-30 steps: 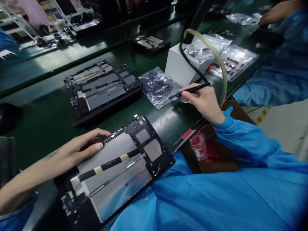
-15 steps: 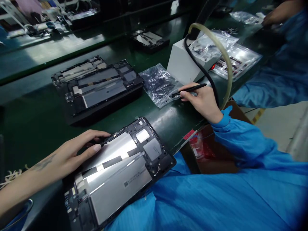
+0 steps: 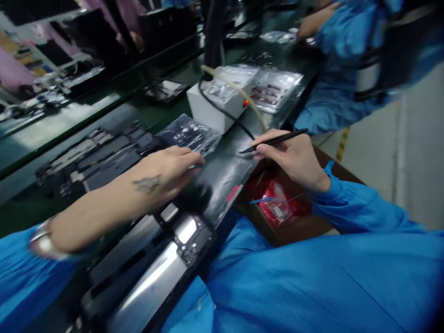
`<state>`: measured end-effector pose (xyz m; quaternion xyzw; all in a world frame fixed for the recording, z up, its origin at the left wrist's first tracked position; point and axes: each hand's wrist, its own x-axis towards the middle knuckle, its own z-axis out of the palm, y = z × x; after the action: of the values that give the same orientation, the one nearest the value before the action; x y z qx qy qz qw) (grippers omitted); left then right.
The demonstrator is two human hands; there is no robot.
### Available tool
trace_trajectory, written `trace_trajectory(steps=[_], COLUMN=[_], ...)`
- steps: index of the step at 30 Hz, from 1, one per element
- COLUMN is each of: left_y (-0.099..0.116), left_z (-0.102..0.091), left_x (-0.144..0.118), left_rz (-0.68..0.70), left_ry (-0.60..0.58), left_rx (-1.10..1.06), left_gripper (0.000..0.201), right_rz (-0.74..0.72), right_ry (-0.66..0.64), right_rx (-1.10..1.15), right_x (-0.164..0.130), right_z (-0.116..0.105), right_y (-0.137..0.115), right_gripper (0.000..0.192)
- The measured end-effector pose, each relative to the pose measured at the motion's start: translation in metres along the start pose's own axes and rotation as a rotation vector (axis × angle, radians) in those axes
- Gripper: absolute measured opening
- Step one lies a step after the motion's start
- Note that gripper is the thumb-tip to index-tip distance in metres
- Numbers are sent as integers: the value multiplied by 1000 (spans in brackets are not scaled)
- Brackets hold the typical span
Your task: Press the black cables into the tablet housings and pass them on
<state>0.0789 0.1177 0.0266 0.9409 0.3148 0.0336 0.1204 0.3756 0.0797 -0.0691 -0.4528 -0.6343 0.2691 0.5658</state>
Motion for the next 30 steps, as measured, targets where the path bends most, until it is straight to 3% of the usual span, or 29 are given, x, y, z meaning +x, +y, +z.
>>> trace_trajectory(steps=[2,3,6,8,10,13,19,22,25,27,30], left_y=[21,35,85,116,139,158,166,166,167,169,168], left_z=[21,35,80,104,120,127,114,109,106,104,100], left_x=[68,100,178,212,235,252,249,244,244,243,228], left_rz=[179,202,25,-39,-14,36,38,47,33,2,-30], left_ry=[-51,-93,-240,-336,-378,-356,-325,-285,-242,-247,-247], left_rx=[-171,-314,-930,-1204,-1380,-1533,-1615,-1615,-1595,-1584,-1555], left_gripper=[27,25,38,52,63,69,67,70,69,68,67], right_rz=[-4,-4,11,1,-30,-90,-172,-150,37,116,121], right_ry=[72,127,350,494,577,596,691,797,760,747,806], right_rx=[-78,-140,-374,-496,-533,-545,-441,-110,276,382,499], right_x=[-23,-33,-56,-61,-59,-50,-40,-42,-44,-44,-38], right_z=[-37,-56,-108,-135,-152,-162,-159,-156,-156,-157,-157], right_y=[-10,-14,-16,-10,-2,5,12,34,71,95,117], right_gripper=[18,15,8,8,9,9,12,19,28,32,39])
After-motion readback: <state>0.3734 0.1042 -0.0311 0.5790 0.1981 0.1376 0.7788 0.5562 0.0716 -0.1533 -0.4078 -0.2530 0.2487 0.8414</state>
